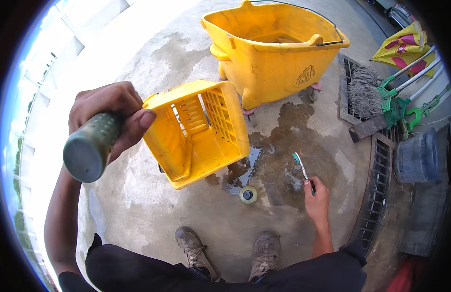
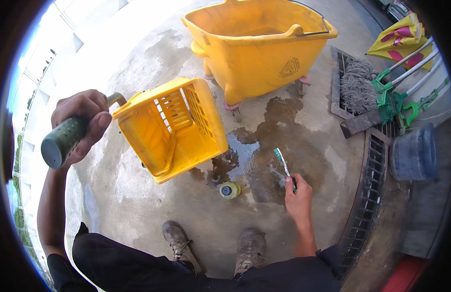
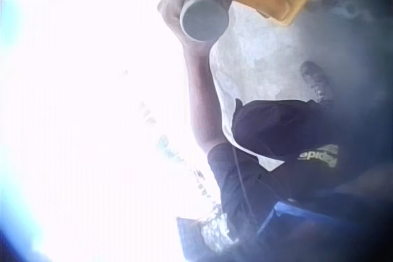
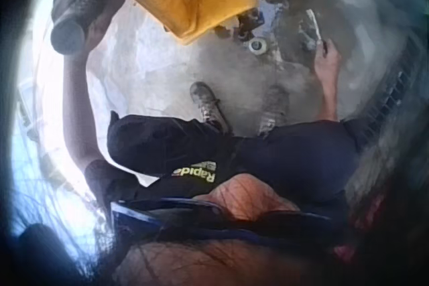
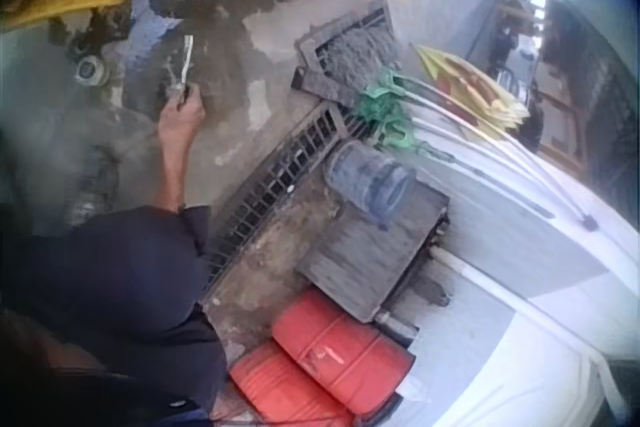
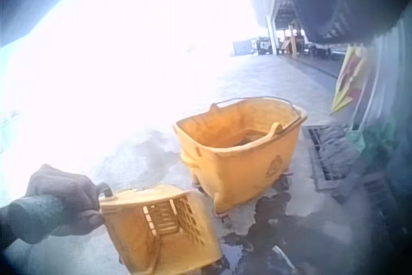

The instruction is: The person scrubs the underside and sides of a yellow mop bucket with a toothbrush and a small bottle of cleaning liquid. They repeatedly apply liquid and scrub different sections, then rinse the toothbrush under a tap.

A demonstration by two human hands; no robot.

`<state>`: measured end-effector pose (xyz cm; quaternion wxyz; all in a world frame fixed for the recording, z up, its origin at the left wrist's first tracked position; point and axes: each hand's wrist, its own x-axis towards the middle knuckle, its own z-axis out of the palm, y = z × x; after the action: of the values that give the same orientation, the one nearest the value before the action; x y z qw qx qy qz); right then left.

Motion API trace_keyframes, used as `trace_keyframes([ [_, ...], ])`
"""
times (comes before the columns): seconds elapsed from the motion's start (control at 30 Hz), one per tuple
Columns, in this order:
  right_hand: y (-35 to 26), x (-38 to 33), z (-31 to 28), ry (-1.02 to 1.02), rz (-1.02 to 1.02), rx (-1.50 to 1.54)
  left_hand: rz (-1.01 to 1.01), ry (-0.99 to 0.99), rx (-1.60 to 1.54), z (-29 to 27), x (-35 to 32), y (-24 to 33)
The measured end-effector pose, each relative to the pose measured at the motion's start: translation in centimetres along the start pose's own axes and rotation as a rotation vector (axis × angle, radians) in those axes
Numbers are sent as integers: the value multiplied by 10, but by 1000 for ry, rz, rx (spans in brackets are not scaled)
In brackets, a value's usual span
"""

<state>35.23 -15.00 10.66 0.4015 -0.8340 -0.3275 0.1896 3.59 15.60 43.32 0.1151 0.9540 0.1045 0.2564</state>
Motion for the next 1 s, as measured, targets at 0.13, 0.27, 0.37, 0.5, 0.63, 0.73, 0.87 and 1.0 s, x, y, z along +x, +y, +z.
trace_keyframes([
  [0.13, -19, 10, 5, -70, -80, -31, -257, 90, -129, -48, -137, -12],
  [0.27, -58, 26, 7, -161, -213, -57, -402, 193, -62, -68, -233, -1],
  [0.37, -99, 43, 17, -295, -361, -134, -709, 517, -109, -64, -324, -13],
  [0.5, -181, 65, 11, -442, -613, -360, -962, 916, -216, -33, -422, -45],
  [0.63, -247, 82, 38, -578, -867, -523, -894, 1133, -543, -21, -470, -54],
  [0.73, -280, 96, 82, -561, -941, -572, -767, 1368, -849, -19, -500, -78],
  [0.87, -342, 113, 159, -606, -749, -458, -549, 1412, -1019, -24, -534, -113],
  [1.0, -354, 151, 253, -600, -669, -194, -449, 1317, -1065, -31, -528, -143],
])
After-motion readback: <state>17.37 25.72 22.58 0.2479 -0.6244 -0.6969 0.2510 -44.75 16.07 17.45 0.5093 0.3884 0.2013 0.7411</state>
